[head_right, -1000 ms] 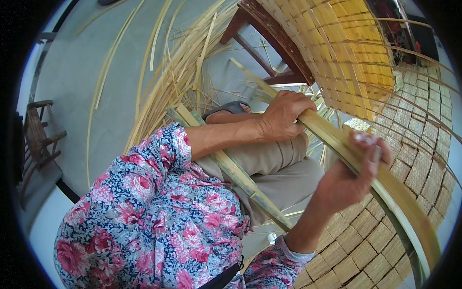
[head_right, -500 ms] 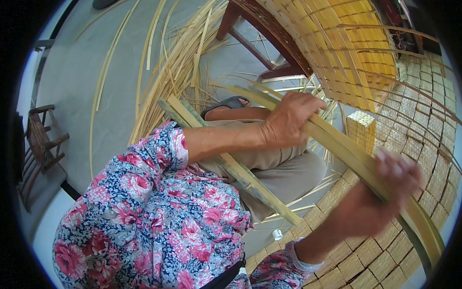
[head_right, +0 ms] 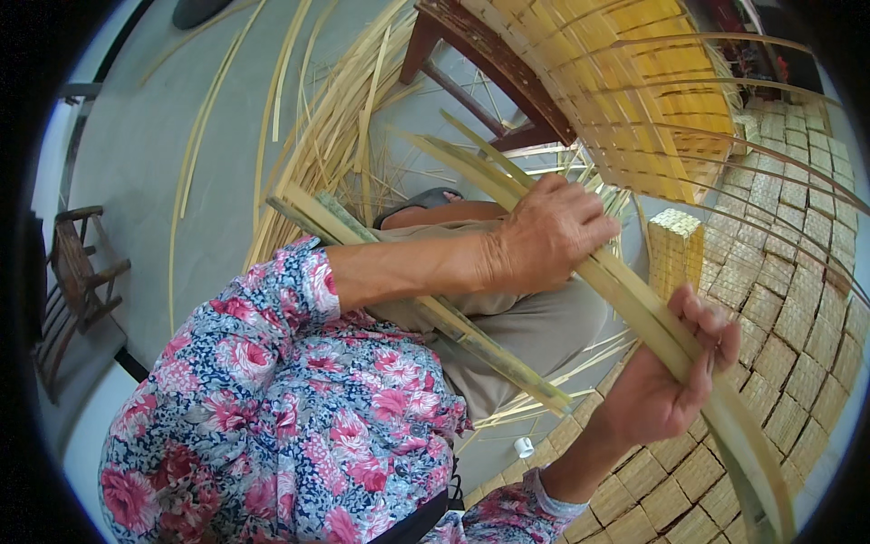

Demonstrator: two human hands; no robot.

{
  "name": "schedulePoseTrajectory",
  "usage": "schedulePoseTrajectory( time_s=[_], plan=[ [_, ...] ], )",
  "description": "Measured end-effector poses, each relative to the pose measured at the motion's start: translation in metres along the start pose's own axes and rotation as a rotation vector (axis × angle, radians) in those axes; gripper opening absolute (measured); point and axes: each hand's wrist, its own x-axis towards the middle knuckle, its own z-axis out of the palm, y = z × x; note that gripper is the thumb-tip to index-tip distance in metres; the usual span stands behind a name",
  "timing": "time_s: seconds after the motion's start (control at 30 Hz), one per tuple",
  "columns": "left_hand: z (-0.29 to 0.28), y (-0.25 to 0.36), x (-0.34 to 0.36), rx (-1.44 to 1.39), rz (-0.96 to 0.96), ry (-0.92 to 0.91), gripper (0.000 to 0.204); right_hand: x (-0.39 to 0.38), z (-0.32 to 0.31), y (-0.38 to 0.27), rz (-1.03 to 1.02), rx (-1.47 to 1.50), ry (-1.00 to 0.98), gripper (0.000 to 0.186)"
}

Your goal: The person weaves a rectangular basket using thin bamboo strips. They interlace the strips by hand, trim excess material with scissors, and adjust the basket's shape while seated.

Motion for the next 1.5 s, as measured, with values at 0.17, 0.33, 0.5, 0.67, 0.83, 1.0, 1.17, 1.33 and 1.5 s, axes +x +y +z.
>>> schedulePoseTrajectory(
  time_s=[0.17,0.33,0.5,0.67,0.83,1.0,1.17,1.33,1.5],
  plan=[
    [-0.013,0.0,0.009,0.155,0.181,-0.036,0.015,-0.023,-0.051,-0.009,-0.016,0.348,0.024,0.03],
    [-0.037,-0.026,0.004,0.343,0.298,-0.162,0.016,-0.053,-0.095,0.02,0.009,0.663,0.135,0.032],
    [-0.045,-0.033,0.006,0.431,0.469,-0.25,0.011,-0.082,-0.132,0.063,0.326,0.714,0.394,0.04],
    [-0.055,-0.015,0.023,0.579,0.547,-0.202,0.011,-0.111,-0.12,0.035,0.752,0.326,0.316,0.046],
    [-0.035,0.031,0.018,0.625,0.605,-0.26,0.013,-0.078,-0.06,-0.029,0.447,-0.34,0.005,0.031],
    [-0.014,0.055,0.001,0.536,0.643,-0.376,0.017,0.027,0.029,0.002,0.296,-0.696,-0.38,0.038],
    [-0.006,0.084,-0.011,0.573,0.747,-0.495,0.027,0.069,0.082,0.029,0.541,-0.603,-0.804,0.038],
    [-0.018,0.097,-0.012,0.497,0.76,-0.567,0.024,0.066,0.103,0.031,0.795,-0.33,-0.915,0.041],
    [-0.037,0.095,-0.015,0.214,0.908,-0.389,0.019,0.054,0.076,0.024,0.68,-0.35,-0.732,0.036]
  ],
)
